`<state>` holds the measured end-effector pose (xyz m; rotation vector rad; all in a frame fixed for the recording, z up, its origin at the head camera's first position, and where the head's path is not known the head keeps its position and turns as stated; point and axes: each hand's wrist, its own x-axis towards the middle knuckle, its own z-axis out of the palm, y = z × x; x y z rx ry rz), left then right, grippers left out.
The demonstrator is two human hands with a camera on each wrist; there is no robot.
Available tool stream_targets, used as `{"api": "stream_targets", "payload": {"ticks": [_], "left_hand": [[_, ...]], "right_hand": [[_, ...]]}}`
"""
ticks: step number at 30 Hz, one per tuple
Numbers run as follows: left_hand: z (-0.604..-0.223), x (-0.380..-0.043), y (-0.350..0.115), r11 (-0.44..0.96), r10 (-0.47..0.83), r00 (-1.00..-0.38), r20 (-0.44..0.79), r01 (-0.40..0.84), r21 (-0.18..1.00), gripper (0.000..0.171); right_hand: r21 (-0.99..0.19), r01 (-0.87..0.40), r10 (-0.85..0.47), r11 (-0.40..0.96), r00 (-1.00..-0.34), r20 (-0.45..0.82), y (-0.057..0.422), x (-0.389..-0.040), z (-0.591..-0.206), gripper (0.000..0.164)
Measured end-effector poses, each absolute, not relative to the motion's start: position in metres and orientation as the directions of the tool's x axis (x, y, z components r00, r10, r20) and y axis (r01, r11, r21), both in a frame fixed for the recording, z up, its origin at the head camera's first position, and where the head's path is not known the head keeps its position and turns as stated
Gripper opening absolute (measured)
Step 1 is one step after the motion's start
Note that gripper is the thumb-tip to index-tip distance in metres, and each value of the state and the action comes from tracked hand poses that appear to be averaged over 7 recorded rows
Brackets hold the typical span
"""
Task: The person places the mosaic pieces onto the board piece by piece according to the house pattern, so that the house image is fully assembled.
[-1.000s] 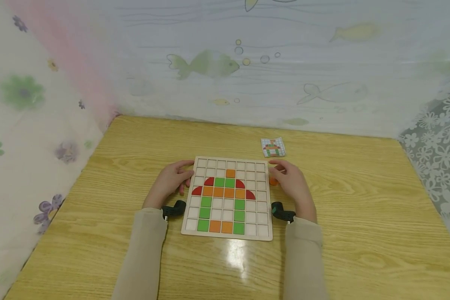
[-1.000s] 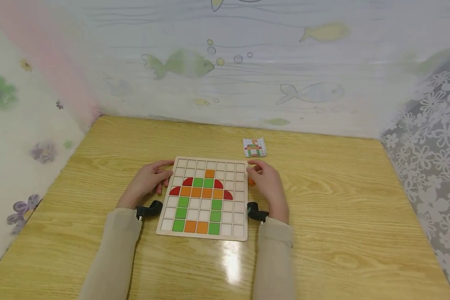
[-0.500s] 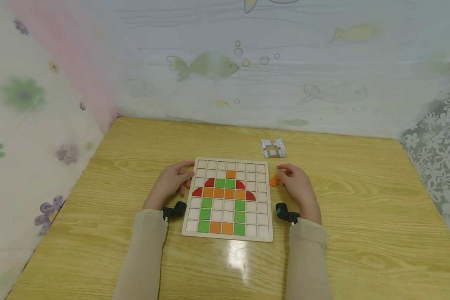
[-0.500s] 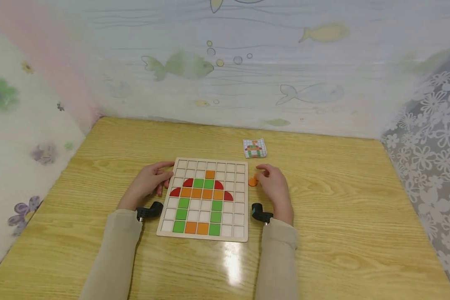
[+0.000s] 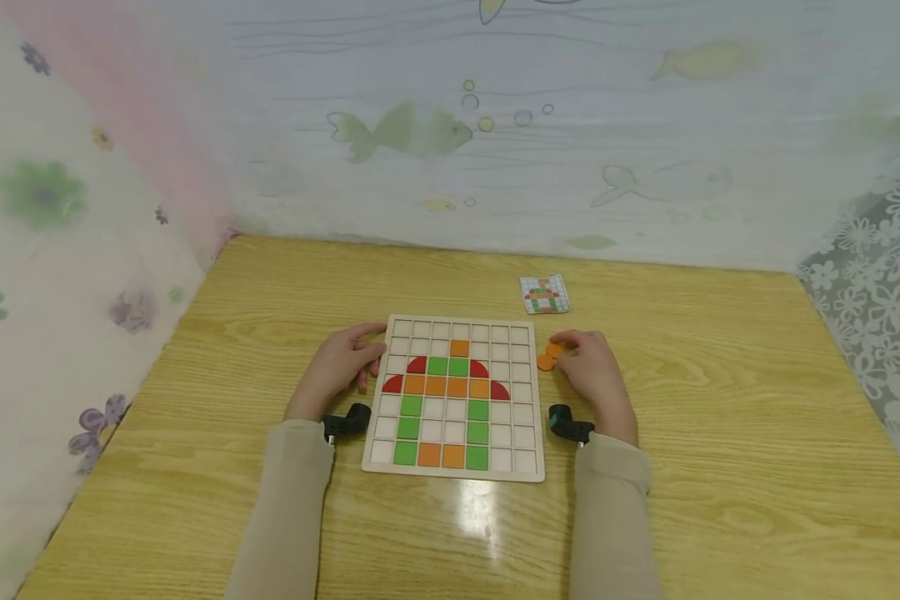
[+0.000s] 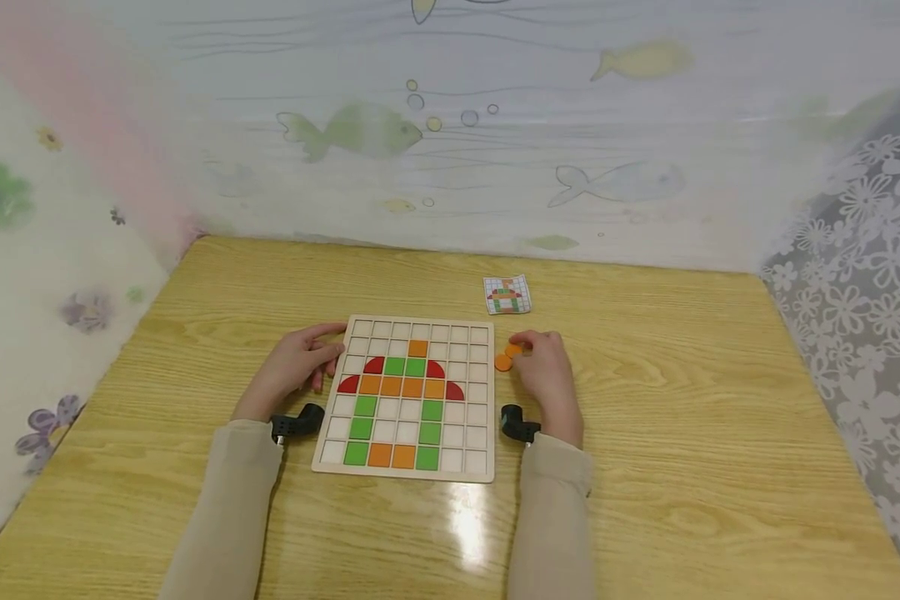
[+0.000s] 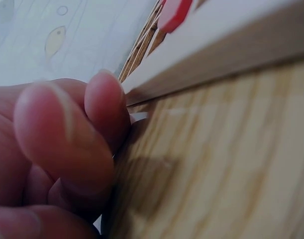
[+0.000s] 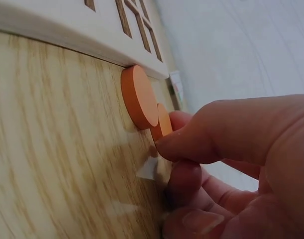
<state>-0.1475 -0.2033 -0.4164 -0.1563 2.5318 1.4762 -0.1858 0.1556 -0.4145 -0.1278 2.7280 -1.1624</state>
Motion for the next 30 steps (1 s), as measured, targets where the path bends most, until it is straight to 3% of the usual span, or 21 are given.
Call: {"api": "stream_targets", "payload": {"ticks": [11,21,30], "left_hand": [[-0.4172,-0.1477,-0.2021,0.48,0.01,-0.972,-0.234,-0.201,0.854,0.041],[-0.4168,-0.1484,-0.2039,0.472,0.003,-0.968,-0.251,-0.219,0.854,0.042],[-0.4182,-0.1488,-0.2039,0.481,0.011,-0.971,-0.24,-0.205,0.852,0.042]], "right_hand": [[-0.72,0.002,-0.147,0.694,-0.978,-0.145,0.1567,-0.1882,-0.4144,0.033],[-0.784,0.087,-0.092,0.615,-0.979,-0.182,0.1567,-0.1882,-0.4159,0.025],[-0.786,0.072,-0.061,0.614,-0.988,-0.139,0.1546,-0.1888,-0.4171,0.028]]}}
